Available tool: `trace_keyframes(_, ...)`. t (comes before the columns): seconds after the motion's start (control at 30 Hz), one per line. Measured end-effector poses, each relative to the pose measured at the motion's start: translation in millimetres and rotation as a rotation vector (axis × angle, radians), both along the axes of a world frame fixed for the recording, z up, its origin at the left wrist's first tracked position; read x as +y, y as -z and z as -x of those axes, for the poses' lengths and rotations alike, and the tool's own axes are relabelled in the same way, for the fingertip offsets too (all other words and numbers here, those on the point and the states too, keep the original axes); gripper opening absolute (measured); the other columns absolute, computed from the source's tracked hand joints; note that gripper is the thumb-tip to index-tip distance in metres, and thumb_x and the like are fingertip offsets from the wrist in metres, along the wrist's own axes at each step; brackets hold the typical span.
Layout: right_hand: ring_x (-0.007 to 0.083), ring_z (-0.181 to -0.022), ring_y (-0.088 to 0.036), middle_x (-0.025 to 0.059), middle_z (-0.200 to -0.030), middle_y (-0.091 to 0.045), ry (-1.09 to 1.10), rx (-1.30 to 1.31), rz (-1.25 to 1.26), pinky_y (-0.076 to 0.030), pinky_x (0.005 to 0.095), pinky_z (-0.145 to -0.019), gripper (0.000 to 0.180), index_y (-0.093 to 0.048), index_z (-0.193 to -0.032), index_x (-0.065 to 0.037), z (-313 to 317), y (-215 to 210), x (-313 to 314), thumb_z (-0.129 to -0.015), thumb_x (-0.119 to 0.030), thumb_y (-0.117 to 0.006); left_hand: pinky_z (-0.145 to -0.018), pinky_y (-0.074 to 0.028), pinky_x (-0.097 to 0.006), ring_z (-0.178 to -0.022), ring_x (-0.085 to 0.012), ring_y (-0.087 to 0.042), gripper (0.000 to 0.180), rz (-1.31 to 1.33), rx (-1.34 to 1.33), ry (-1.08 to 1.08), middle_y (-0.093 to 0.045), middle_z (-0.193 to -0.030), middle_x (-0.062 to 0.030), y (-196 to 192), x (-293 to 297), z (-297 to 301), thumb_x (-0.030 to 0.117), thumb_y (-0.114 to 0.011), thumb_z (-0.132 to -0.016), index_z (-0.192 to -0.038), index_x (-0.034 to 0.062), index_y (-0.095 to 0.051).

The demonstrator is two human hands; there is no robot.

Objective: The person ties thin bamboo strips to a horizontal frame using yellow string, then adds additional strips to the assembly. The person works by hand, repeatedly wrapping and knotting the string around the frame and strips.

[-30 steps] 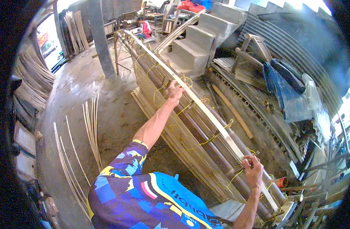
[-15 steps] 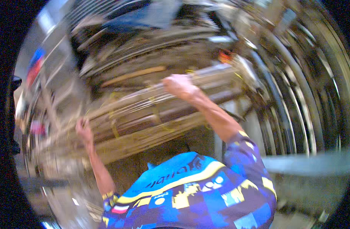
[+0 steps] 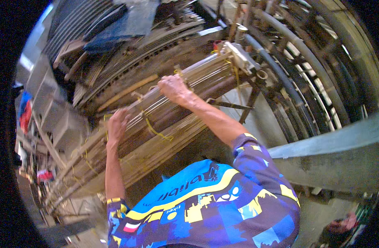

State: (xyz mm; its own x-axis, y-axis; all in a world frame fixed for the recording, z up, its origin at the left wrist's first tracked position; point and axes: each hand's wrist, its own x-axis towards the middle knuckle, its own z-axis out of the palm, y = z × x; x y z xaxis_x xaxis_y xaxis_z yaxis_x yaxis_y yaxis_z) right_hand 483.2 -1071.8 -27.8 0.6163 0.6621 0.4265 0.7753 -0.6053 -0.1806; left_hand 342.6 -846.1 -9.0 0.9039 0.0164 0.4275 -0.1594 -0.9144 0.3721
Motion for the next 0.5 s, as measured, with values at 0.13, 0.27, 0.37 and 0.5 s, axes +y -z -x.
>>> trace_keyframes(0.13, 0.0245, -0.07, -0.061, 0.0125, -0.074, -0.06, -0.004, 0.067, 0.041, -0.049, 0.0358, -0.064, 0.013, -0.063, -0.073, -0.006, 2.5, -9.8, -6.7, -0.074, -0.015, -0.054, -0.062, -0.042, -0.039, -0.071, -0.0293, -0.055, 0.023, -0.057, 0.119, -0.045, -0.057, -0.074, -0.0127, 9.1, 2.4, -10.9, 0.028, -0.057, -0.077, -0.079, 0.0055, -0.057)
trace_keyframes(0.27, 0.0277, -0.08, -0.058, 0.0099, -0.085, -0.059, -0.004, 0.215, 0.086, -0.046, 0.0389, -0.072, 0.013, -0.062, -0.081, -0.008, 3.6, -22.5, -9.5, -0.074, -0.019, -0.06, -0.062, -0.044, -0.04, -0.071, -0.0299, -0.057, 0.023, -0.057, 0.219, -0.043, -0.059, -0.072, -0.0123, 7.0, 6.4, -13.4, 0.03, -0.056, -0.078, -0.084, 0.0081, -0.059)
trace_keyframes(0.37, 0.0287, -0.084, -0.056, 0.0107, -0.085, -0.059, 0.006, 0.231, 0.096, -0.044, 0.0398, -0.073, 0.013, -0.061, -0.08, -0.007, 5.1, -28.0, -8.8, -0.074, -0.019, -0.059, -0.066, -0.044, -0.04, -0.075, -0.0307, -0.056, 0.025, -0.003, 0.306, -0.069, -0.058, -0.075, -0.0146, -0.1, 3.5, -12.4, 0.031, -0.056, -0.078, -0.087, 0.0074, -0.058)
trace_keyframes(0.5, 0.0289, -0.086, -0.055, 0.0113, -0.084, -0.058, -0.007, 0.198, 0.101, -0.044, 0.0398, -0.074, 0.014, -0.06, -0.081, -0.007, 7.7, -29.5, -9.3, -0.074, -0.019, -0.058, -0.069, -0.044, -0.042, -0.079, -0.0301, -0.056, 0.026, -0.095, 0.385, -0.084, -0.058, -0.078, -0.0144, -4.3, -2.6, -12.8, 0.032, -0.056, -0.077, -0.089, 0.0092, -0.058)
